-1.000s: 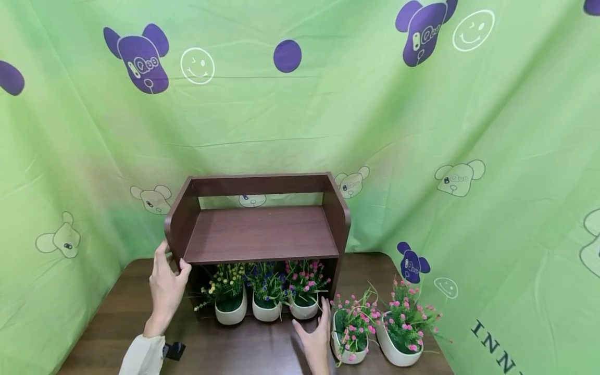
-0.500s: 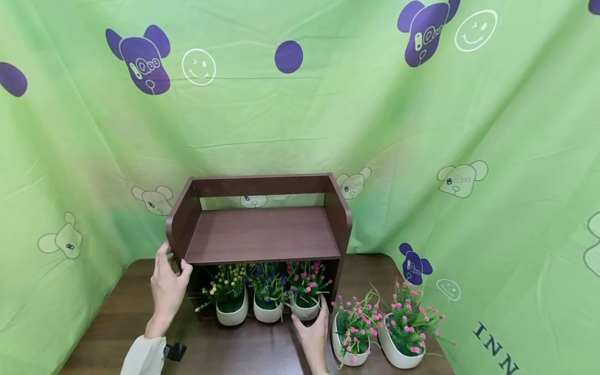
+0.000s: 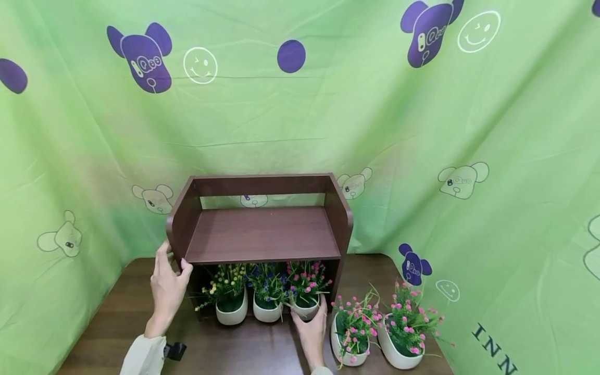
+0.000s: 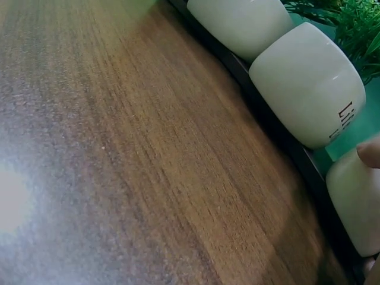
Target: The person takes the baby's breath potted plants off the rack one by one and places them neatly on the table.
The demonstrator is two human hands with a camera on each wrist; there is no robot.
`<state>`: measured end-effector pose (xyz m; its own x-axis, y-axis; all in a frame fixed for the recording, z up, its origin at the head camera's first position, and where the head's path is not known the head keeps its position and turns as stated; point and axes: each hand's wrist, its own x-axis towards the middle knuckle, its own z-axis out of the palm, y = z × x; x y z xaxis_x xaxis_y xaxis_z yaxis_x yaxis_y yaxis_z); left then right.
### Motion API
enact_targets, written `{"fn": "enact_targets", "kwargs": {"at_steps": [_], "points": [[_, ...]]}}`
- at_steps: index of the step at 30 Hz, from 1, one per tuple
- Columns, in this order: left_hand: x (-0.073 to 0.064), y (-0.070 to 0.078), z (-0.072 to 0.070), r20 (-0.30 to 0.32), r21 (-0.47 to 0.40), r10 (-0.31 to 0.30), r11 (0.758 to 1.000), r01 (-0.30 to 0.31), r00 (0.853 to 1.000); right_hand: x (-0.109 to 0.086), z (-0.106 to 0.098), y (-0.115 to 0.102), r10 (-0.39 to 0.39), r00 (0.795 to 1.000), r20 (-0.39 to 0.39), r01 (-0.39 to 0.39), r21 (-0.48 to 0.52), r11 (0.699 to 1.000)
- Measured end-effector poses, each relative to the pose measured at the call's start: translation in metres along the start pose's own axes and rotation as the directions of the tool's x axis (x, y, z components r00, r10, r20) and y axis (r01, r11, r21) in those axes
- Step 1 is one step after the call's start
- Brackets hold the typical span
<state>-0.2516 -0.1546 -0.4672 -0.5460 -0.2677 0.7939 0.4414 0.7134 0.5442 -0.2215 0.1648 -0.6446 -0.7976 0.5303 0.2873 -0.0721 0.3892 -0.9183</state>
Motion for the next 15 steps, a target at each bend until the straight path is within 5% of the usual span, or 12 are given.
{"fn": "enact_targets", "kwargs": {"at_steps": [10, 15], "points": [[0.0002, -0.0005, 0.0002, 0.0, 0.001, 0.006, 1.0, -0.006, 1.0, -0.0027, 0.0002, -0.0046, 0.019, 1.0, -0.001, -0.019, 0.08, 0.997], [-0.0008, -0.0003, 0.0004, -0.003, -0.001, 0.005, 1.0, -0.005, 1.0, 0.0007, 0.0042, -0.0048, -0.005, 1.0, 0.002, 0.005, -0.015, 1.0]]}}
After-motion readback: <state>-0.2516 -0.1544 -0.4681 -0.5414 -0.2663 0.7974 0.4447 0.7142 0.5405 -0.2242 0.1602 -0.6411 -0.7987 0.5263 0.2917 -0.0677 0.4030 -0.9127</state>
